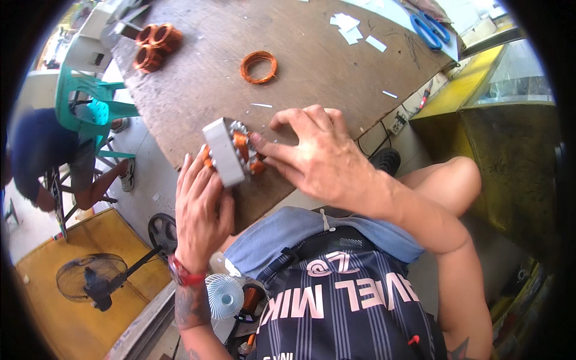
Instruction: The person sits on the floor and assembles a small electrical component by inserting copper wire coils into a metal core and securing them with white tape. They repeatedly pick up coils, fit them into slots, and wrap tape around the assembly.
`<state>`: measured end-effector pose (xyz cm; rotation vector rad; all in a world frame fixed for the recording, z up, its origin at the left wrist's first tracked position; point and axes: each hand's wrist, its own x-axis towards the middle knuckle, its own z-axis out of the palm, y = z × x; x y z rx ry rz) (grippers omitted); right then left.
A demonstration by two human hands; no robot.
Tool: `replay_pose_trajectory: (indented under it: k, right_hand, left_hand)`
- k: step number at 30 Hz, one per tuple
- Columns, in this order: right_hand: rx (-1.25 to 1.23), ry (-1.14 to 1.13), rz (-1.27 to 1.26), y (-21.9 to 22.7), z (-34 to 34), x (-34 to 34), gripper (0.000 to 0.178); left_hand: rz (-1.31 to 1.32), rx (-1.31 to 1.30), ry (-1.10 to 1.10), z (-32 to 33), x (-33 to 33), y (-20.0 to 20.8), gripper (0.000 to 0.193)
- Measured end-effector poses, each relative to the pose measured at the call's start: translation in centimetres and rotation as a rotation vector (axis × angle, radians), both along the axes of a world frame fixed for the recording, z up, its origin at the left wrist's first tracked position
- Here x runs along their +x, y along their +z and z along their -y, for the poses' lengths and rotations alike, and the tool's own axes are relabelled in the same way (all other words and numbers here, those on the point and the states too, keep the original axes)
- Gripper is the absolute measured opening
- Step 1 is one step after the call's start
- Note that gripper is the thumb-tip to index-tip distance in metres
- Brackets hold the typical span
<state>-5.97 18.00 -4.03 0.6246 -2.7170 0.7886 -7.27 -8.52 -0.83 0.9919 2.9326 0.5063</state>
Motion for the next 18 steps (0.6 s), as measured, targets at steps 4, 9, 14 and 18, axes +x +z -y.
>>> replay_pose_trajectory:
  k: [4, 9, 14, 18]
  right_hand:
    - [0.095, 0.049, -0.166, 0.7, -2.6, -0.6, 0.034]
    - [0.267, -0.399, -0.212, 1.0, -12.6, -3.0, 0.068]
    - [0.376, -0.265, -0.197, 0.1, -16.5, -2.5, 0.068]
    - [0.293, -0.147, -0.19, 1.0, -18.7, 0.5, 0.047]
  left_hand:
    - [-0.176, 0.158, 0.185, -0.2, 1.7, 0.8, 0.032]
    - [-0.164, 0.326, 0.106, -6.6, 6.9, 3.0, 0.041]
    - [-0.222, 0.286, 0.116, -20.7, -1.0, -1.1, 0.055]
    - [-0.223, 0.094, 0.187, -23.9, -5.5, -2.3, 0.058]
